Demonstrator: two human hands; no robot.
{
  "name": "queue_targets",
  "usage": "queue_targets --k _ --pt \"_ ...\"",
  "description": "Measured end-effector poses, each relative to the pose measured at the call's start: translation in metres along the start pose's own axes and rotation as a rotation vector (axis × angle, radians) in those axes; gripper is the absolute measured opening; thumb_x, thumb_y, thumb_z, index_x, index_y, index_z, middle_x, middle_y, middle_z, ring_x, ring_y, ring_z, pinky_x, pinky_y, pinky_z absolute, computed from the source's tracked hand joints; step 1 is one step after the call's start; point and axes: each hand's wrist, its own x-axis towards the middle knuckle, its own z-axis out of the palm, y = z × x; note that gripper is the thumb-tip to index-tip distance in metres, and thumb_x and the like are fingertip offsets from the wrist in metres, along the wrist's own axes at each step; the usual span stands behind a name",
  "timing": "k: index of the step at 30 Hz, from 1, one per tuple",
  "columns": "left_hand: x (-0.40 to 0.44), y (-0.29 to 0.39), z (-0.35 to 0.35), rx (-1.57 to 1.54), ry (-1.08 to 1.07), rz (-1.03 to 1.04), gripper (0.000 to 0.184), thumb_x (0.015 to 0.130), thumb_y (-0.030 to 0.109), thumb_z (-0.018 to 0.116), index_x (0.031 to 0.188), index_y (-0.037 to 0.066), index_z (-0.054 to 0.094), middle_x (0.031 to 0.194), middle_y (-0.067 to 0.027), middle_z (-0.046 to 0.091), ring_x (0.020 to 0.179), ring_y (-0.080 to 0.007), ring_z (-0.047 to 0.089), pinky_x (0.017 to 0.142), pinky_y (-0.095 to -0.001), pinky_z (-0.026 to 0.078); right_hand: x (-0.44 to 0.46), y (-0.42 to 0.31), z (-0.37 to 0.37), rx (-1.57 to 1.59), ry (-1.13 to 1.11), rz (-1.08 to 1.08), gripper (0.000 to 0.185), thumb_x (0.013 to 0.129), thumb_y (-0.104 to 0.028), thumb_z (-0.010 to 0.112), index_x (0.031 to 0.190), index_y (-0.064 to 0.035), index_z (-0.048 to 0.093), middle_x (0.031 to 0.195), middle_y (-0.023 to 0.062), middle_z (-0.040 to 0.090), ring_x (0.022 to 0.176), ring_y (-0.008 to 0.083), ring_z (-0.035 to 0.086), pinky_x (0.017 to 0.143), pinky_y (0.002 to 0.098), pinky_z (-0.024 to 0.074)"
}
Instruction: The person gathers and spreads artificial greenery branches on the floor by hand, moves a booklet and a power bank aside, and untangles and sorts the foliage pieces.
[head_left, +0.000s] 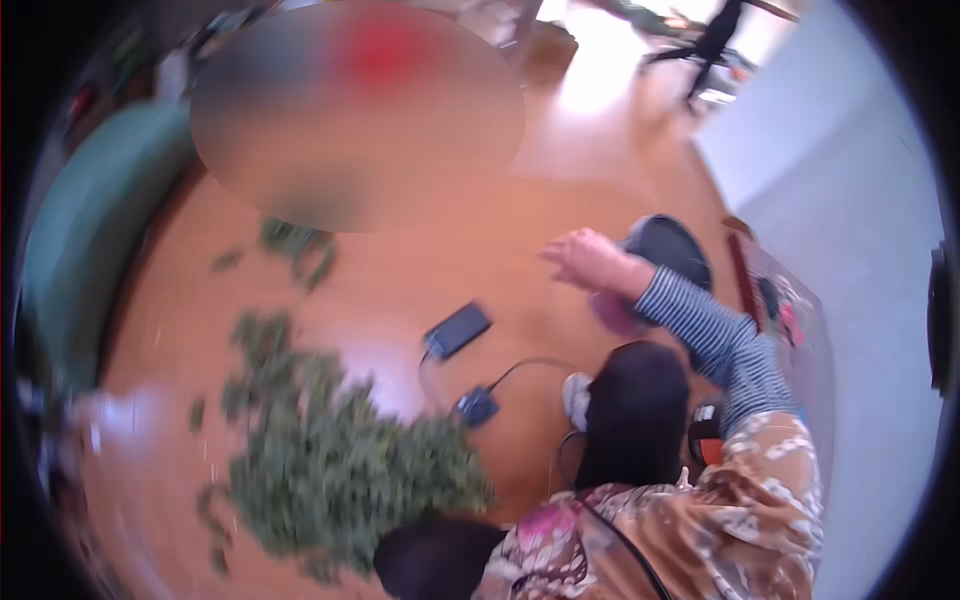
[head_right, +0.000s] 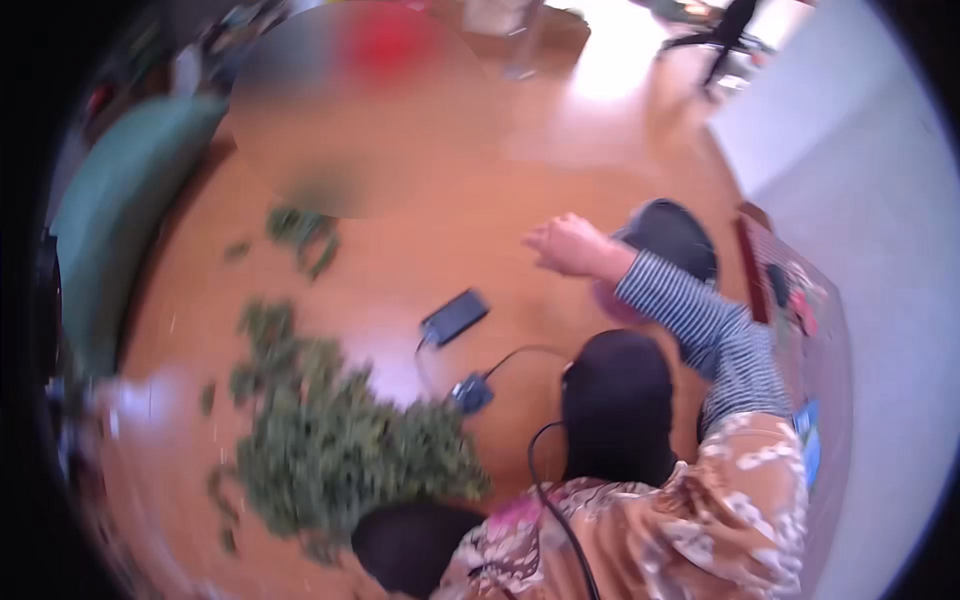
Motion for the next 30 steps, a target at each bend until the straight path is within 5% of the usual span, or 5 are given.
queue_targets --k 4,8,15,23,30 --pt "-0.05 -0.01 -0.016 0.004 -0.144 -0.512 0.05 0.084 0.026 0.062 0.127 0.002 0.052 0.127 -0.0226 0.053 0.119 -0.0384 0.049 0.1 -0.0462 0.039 0.089 -0.094 -0.026 -0.049 -0.092 -0.554 0.041 0.082 -0.019 0.062 0.12 -0.0069 0.055 0.118 0.0152 0.058 0.107 0.0339 0.056 0.089 0.0397 0.0465" --pt "-0.049 0.011 -0.021 -0.214 0.03 -0.383 0.055 0.077 0.008 0.059 0.131 0.005 0.048 0.124 -0.0162 0.056 0.118 -0.0329 0.049 0.101 -0.0422 0.038 0.117 -0.219 -0.01 -0.002 -0.005 -1.039 0.035 0.08 -0.014 0.063 0.114 -0.0056 0.056 0.122 0.0146 0.054 0.109 0.0323 0.053 0.09 0.0407 0.0447" --pt "-0.057 0.008 -0.025 -0.206 0.136 -0.441 0.053 0.077 0.016 0.062 0.129 0.018 0.053 0.134 -0.0072 0.052 0.126 -0.034 0.04 0.108 -0.0474 0.026 0.08 -0.413 0.021 0.176 0.107 -1.635 0.044 0.074 -0.021 0.069 0.112 -0.0059 0.053 0.124 0.0138 0.051 0.116 0.0305 0.048 0.098 0.0433 0.0388" --pt "-0.032 0.043 -0.022 0.075 0.022 -0.277 0.05 0.081 0.04 0.064 0.128 0.024 0.055 0.146 -0.0069 0.037 0.134 -0.0398 0.027 0.107 -0.0648 0.012 -0.001 -0.535 0.137 0.198 -0.169 -1.907 0.044 0.074 -0.033 0.066 0.114 -0.0152 0.056 0.129 0.0117 0.048 0.13 0.029 0.034 0.111 0.0544 0.0215" --pt "-0.056 0.027 0.01 0.045 0.002 -0.283 0.029 0.077 0.022 0.065 0.106 0.017 0.062 0.124 -0.0086 0.053 0.121 -0.0324 0.042 0.106 -0.0623 0.018 0.027 -0.493 0.178 -0.236 0.027 -1.759 0.02 0.08 -0.02 0.053 0.085 -0.0094 0.069 0.089 0.0058 0.056 0.107 0.027 0.05 0.113 0.0562 0.0193"
